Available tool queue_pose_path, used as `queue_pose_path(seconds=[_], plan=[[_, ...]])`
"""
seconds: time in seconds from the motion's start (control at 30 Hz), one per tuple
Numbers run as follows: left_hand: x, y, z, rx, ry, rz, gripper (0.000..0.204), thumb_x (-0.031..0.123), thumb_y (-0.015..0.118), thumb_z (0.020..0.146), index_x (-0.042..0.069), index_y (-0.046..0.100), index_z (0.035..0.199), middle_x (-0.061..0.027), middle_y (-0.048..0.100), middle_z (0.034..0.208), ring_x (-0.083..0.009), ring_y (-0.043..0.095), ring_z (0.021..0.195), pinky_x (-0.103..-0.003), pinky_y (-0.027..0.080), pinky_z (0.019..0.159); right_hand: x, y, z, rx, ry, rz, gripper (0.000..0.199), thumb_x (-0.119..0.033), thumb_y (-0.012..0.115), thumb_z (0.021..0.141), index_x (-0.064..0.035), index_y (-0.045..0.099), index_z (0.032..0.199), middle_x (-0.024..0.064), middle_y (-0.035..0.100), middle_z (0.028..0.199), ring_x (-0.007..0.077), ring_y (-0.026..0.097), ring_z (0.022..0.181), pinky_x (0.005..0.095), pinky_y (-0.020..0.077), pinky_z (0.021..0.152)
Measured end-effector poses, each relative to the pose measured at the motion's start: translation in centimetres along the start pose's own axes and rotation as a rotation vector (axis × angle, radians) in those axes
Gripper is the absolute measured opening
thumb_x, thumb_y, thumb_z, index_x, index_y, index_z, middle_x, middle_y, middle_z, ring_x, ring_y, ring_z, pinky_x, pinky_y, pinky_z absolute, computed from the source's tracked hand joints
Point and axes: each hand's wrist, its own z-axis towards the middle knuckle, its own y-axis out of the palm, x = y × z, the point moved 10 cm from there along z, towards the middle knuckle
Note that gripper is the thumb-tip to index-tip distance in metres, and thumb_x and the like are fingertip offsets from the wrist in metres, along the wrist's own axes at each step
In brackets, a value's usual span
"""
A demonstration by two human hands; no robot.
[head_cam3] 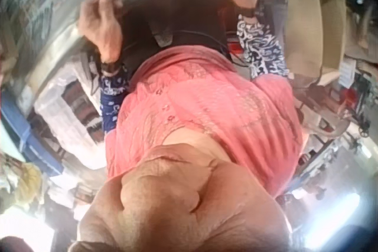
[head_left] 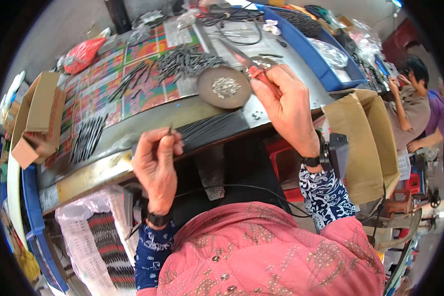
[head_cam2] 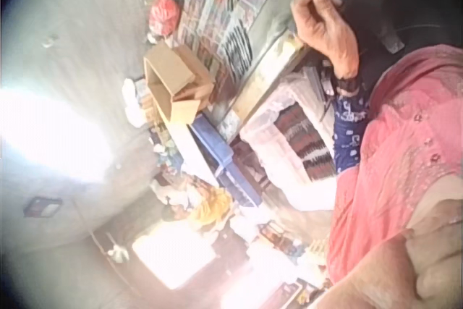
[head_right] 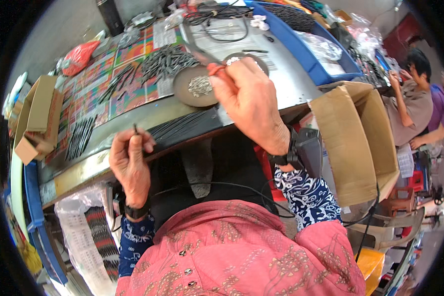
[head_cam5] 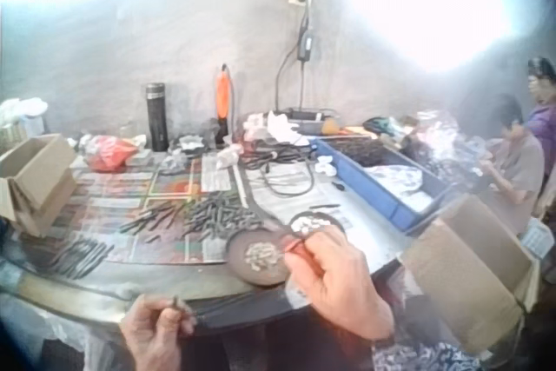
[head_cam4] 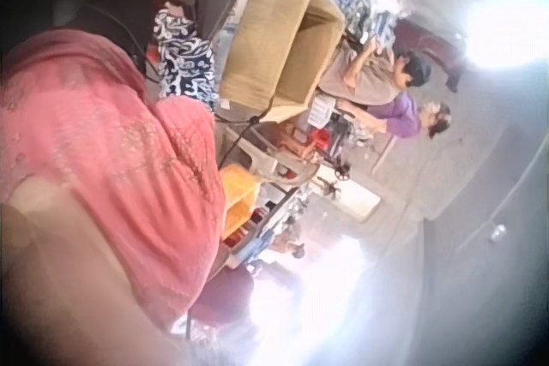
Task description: The person repeatedly picks thin metal rods and small metal components from a table, threads the components onto the rods, and uses pliers to crimp or secure them. Finished assemblies are placed on the table. The person also uses pliers to trim or adjust the rods during the process.
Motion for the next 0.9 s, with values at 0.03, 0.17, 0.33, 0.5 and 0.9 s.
queue_pose_path(seconds=[0.03, 0.17, 0.33, 0.5, 0.9], plan=[[0.5, -0.1, -0.1, -0.004, 0.017, 0.044, 0.01, 0.008, 0.059, 0.094, 0.0, 0.058, 0.098, -0.0062, 0.062, 0.086, -0.0084, 0.054, 0.068, -0.021, 0.046, 0.064, 2.0, -1.0, -0.1, 0.053, 0.09, -0.078, 0.017, -0.019, 0.065, 0.084, -0.0015, 0.063, 0.085, 0.0142, 0.058, 0.079, 0.0317, 0.059, 0.071, 0.0383, 0.0473, 0.061], [1.1, -0.2, -0.4, -0.02, -0.013, 0.108, 0.012, 0.011, 0.06, 0.094, 0.0, 0.058, 0.096, -0.0044, 0.06, 0.082, -0.0072, 0.051, 0.065, -0.019, 0.043, 0.06, 9.6, -4.0, -1.4, 0.085, 0.332, -0.482, 0.029, -0.03, 0.062, 0.085, -0.0005, 0.063, 0.083, 0.017, 0.06, 0.082, 0.0341, 0.06, 0.08, 0.043, 0.0477, 0.069], [1.4, 0.4, -1.3, -0.043, -0.065, 0.215, 0.014, 0.015, 0.059, 0.095, 0.001, 0.059, 0.095, -0.0019, 0.057, 0.074, -0.0051, 0.046, 0.059, -0.017, 0.037, 0.053, 16.9, -5.0, -3.8, 0.076, 0.487, -0.778, 0.029, -0.029, 0.061, 0.084, -0.0005, 0.063, 0.084, 0.0203, 0.059, 0.089, 0.0375, 0.059, 0.089, 0.046, 0.0484, 0.074], [1.2, 1.3, -1.7, -0.062, -0.136, 0.221, 0.014, 0.013, 0.058, 0.095, 0.0, 0.059, 0.095, -0.0028, 0.058, 0.072, -0.0042, 0.045, 0.056, -0.017, 0.035, 0.052, 18.2, -4.0, -4.1, 0.037, 0.445, -0.926, 0.031, -0.03, 0.066, 0.08, -0.0008, 0.064, 0.09, 0.017, 0.061, 0.098, 0.034, 0.057, 0.099, 0.0466, 0.0495, 0.078], [0.7, 2.3, -2.3, -0.025, -0.254, 0.143, 0.01, -0.002, 0.055, 0.092, -0.001, 0.055, 0.102, -0.0106, 0.065, 0.082, -0.0051, 0.051, 0.055, -0.016, 0.04, 0.05, 11.9, -1.7, -2.7, 0.063, -0.024, -0.555, 0.03, -0.03, 0.068, 0.08, -0.0059, 0.066, 0.097, 0.0164, 0.059, 0.106, 0.0344, 0.052, 0.101, 0.0454, 0.0429, 0.085]])
